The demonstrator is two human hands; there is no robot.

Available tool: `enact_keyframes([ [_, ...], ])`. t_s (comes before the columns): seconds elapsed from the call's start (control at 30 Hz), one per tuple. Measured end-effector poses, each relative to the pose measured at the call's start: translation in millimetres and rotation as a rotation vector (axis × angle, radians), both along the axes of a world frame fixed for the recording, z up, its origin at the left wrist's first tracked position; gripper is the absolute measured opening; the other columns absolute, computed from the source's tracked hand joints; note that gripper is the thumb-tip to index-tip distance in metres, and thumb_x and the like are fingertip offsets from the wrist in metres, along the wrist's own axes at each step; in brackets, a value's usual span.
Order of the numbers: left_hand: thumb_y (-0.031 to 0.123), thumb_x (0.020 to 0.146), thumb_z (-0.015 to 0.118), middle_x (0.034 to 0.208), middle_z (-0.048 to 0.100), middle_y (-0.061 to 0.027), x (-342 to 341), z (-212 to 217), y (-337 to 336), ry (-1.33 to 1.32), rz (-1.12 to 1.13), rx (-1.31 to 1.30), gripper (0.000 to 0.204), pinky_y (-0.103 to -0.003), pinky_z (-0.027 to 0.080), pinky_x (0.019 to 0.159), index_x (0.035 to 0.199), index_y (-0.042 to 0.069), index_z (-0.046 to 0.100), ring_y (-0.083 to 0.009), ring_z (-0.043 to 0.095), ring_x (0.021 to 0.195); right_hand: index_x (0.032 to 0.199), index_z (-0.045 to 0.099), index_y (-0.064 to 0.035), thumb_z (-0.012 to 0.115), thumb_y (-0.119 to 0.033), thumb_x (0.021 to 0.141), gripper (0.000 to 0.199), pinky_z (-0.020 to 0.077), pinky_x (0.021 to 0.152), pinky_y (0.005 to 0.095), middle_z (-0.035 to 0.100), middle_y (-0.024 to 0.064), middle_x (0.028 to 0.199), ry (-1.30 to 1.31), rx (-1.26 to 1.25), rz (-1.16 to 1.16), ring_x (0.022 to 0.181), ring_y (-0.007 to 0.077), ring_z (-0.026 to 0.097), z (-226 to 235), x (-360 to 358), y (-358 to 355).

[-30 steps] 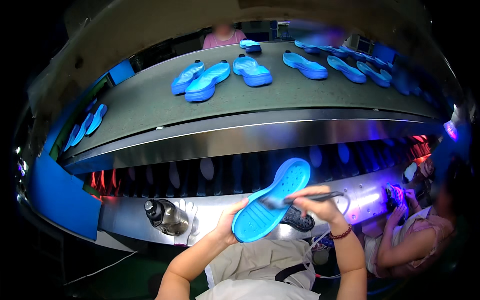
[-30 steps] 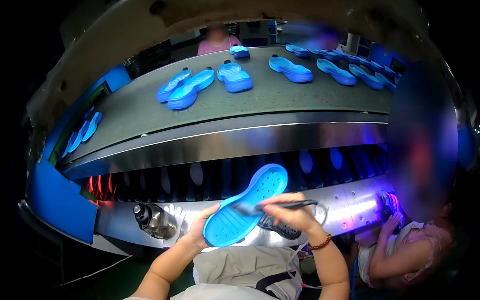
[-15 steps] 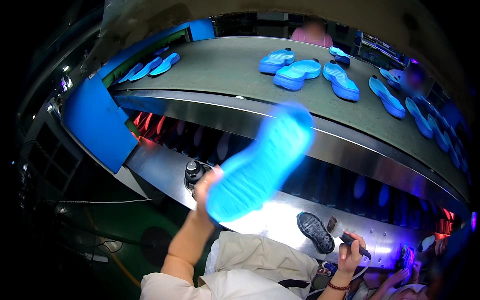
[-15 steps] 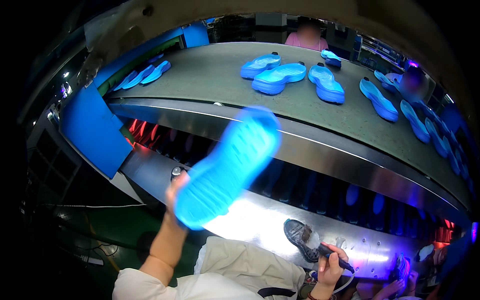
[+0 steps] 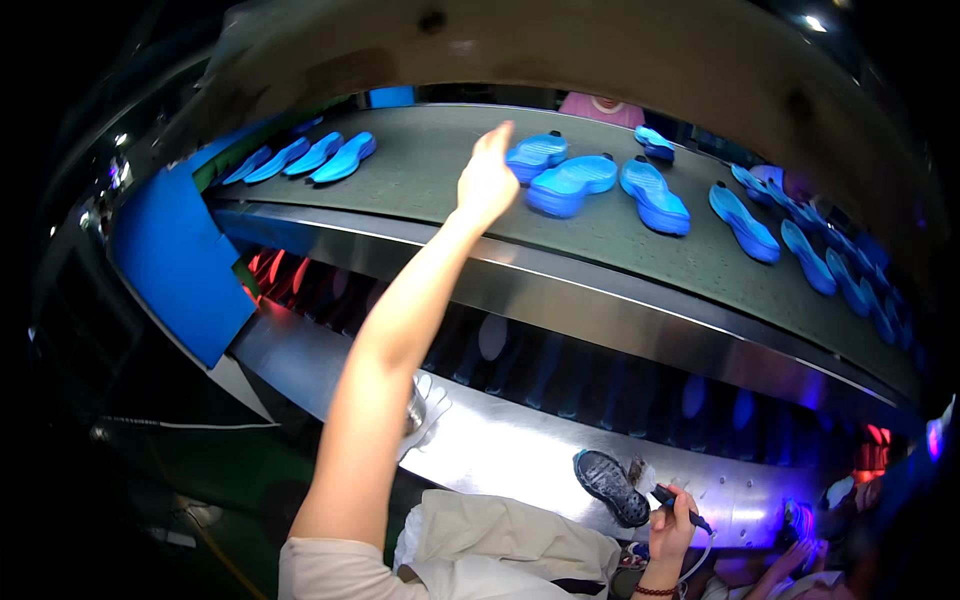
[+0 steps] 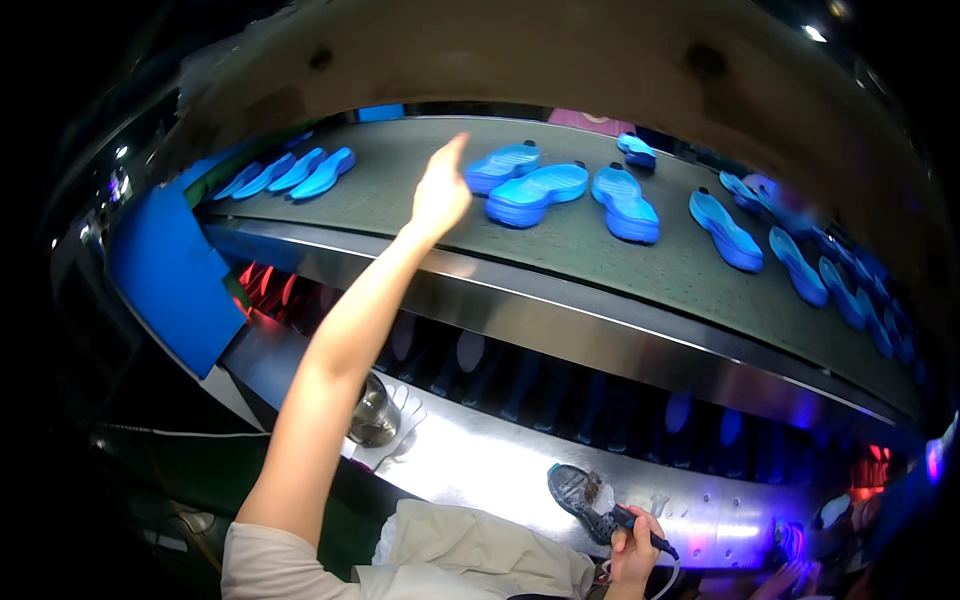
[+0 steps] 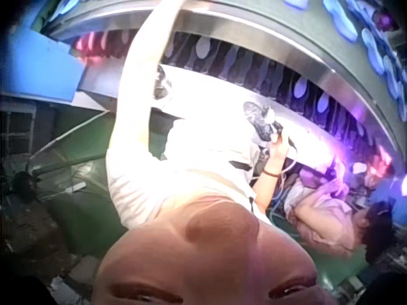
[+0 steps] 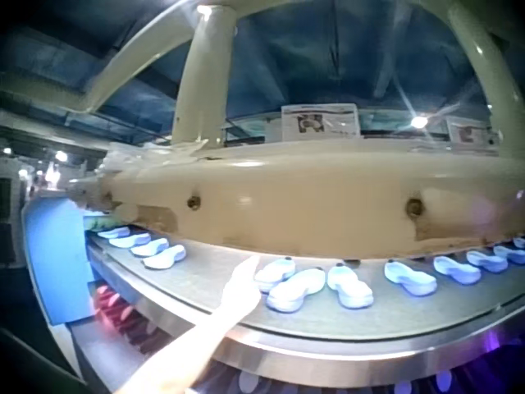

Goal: The person takes blue shoe soles from a conveyor belt and applies a liquid substance to the bottom surface using a small brush before returning them to the belt.

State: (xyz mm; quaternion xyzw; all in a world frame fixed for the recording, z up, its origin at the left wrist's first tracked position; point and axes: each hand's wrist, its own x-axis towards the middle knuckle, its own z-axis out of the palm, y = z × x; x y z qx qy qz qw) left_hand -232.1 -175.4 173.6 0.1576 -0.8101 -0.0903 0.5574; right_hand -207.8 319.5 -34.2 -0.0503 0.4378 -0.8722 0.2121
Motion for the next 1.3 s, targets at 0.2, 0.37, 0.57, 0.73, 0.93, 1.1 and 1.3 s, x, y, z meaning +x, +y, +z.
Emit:
enact_keyframes([
  [0.2,0.019,0.079,0.055,0.112,0.053,-0.0175,-22,-20,-19,-0.398,0.215,-0.045,0.025,-0.042,0.039,0.09,0.099,0.003,0.055,-0.0334,0.048,0.107,0.1,0.055,0.0002,0.047,-0.026,0.091,0.029,0.0409,0.047,0.0232,0.061,0.0155,0.096,0.006,0.011,0.079,0.054,0.0138,0.051,-13,3,1],
  [0.37,0.022,0.073,0.064,0.098,0.058,-0.0158,34,-18,18,-0.065,-0.176,-0.11,0.019,-0.039,0.038,0.088,0.074,0.004,0.058,-0.0305,0.051,0.1,0.103,0.054,0.0011,0.046,-0.032,0.091,0.036,0.0471,0.06,0.0269,0.059,0.0166,0.101,0.008,-0.07,0.123,0.072,0.022,0.058,1,9,-4],
  [0.57,0.007,0.078,0.046,0.097,0.053,-0.0104,155,-51,87,0.697,-0.708,1.219,0.047,-0.034,0.043,0.09,0.124,-0.001,0.037,-0.0211,0.056,0.093,0.101,0.052,0.0056,0.063,0.0,0.072,0.031,0.049,0.063,0.026,0.058,0.0223,0.103,0.02,0.029,0.084,0.075,0.0233,0.061,1,2,-1],
  [0.73,0.042,0.074,0.055,0.127,0.042,-0.0208,218,-150,144,0.566,-1.064,1.384,0.083,-0.039,0.039,0.096,0.135,-0.004,0.02,-0.0319,0.049,0.111,0.096,0.056,0.006,0.062,-0.001,0.071,0.027,0.0478,0.072,0.0315,0.06,0.0232,0.1,0.08,-0.095,0.115,0.08,0.0244,0.06,7,7,6],
  [0.93,0.045,0.079,0.053,0.116,0.049,-0.0228,167,-208,219,0.071,-1.535,2.129,0.07,-0.051,0.039,0.093,0.13,0.003,0.032,-0.0363,0.053,0.103,0.095,0.059,0.007,0.057,0.002,0.07,0.026,0.0445,0.088,0.0359,0.061,0.0224,0.099,0.182,-0.149,0.185,0.094,0.0276,0.059,34,7,-22],
  [1.1,0.08,0.072,0.019,0.111,0.051,-0.0226,130,-187,273,0.022,-1.569,2.251,0.096,-0.053,0.038,0.092,0.131,0.006,0.033,-0.0378,0.052,0.102,0.096,0.06,0.0078,0.059,0.001,0.075,0.022,0.048,0.082,0.0317,0.063,0.0198,0.097,0.167,-0.025,0.307,0.088,0.0221,0.062,46,-5,-60],
  [1.3,0.076,0.076,0.004,0.109,0.054,-0.0199,115,-182,304,0.007,-1.576,2.246,0.094,-0.046,0.042,0.089,0.127,0.005,0.038,-0.0327,0.054,0.099,0.093,0.062,0.0061,0.06,0.002,0.076,0.017,0.0491,0.075,0.0249,0.065,0.0153,0.092,0.183,0.11,0.106,0.08,0.0154,0.062,61,-29,-72],
])
